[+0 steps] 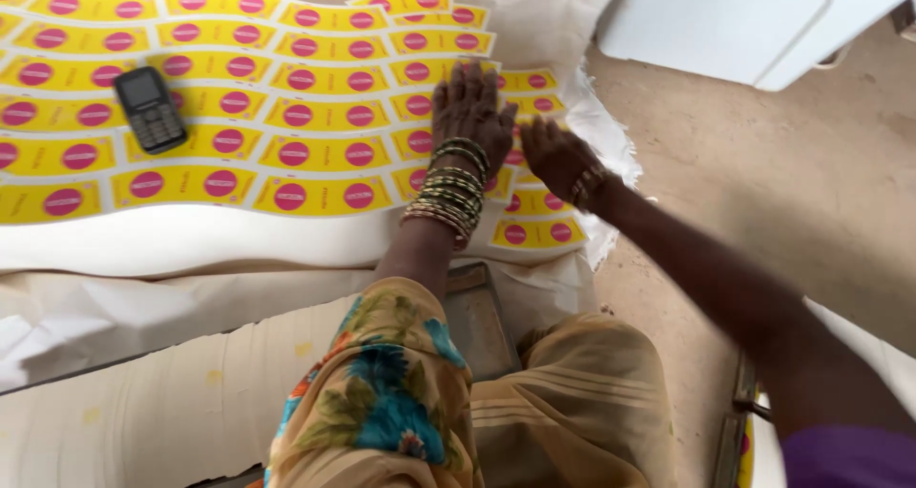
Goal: Counting and sorting printed paper labels for packaging.
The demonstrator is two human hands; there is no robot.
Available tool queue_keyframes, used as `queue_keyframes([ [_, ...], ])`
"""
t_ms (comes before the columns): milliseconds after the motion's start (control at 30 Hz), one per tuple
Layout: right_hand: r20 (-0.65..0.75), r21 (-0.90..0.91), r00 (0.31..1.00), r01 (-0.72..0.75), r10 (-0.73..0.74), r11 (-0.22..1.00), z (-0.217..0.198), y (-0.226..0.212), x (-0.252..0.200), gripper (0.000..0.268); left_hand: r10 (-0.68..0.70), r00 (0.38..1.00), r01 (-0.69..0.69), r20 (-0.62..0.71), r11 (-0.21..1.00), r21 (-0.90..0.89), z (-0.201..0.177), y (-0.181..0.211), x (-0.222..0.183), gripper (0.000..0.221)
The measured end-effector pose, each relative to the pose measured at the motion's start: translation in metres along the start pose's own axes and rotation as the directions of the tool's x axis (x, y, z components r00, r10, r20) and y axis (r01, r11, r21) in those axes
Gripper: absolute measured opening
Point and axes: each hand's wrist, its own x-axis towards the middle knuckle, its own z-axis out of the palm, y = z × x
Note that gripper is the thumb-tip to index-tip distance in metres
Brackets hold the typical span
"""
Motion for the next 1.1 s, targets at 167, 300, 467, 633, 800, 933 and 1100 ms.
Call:
queue_keyframes([
  [167, -0.302, 0.231, 0.919, -0.186, 0.252, 0.955, 0.015, -0.015, -0.016, 0.051, -0.016, 1.000, 0.016, 0.024, 1.000, 0.000, -0.012, 0.002, -0.006, 0.066],
  [300, -0.171, 0.038, 0.981, -0.088, 0.093, 0.995, 0.002, 0.017, -0.014, 0.031, -0.023, 0.999, 0.024, 0.033, 1.000, -0.014, -0.011, 0.005, -0.006, 0.066],
  [467, 0.043, 0.128, 0.952, -0.306, 0.303, 0.944, -0.097, 0.092, -0.132, 0.026, -0.026, 0.999, 0.028, 0.044, 0.999, -0.042, -0.009, 0.008, -0.005, 0.068],
  [633, 0.699, 0.477, 0.514, -0.853, 0.497, 0.212, -0.221, 0.072, -0.232, 0.046, 0.021, 0.999, -0.025, -0.034, 0.990, -0.138, -0.016, -0.001, -0.014, 0.067],
  [800, 0.670, 0.561, 0.670, -0.174, 0.319, -0.810, -0.224, -0.046, -0.268, 0.052, 0.011, 0.990, 0.138, 0.139, 0.061, -0.989, -0.032, 0.011, -0.135, 0.059],
  [933, 0.501, 0.389, 0.863, -0.164, 0.058, -0.907, -0.270, -0.119, -0.204, 0.057, 0.179, 0.833, 0.542, 0.523, -0.073, -0.837, -0.148, 0.033, -0.294, 0.060],
  [1100, 0.437, 0.443, 0.898, -0.255, -0.041, -0.860, -0.298, -0.194, -0.130, 0.058, -0.325, 0.835, 0.400, 0.444, -0.197, -0.895, -0.184, 0.008, -0.367, 0.046],
])
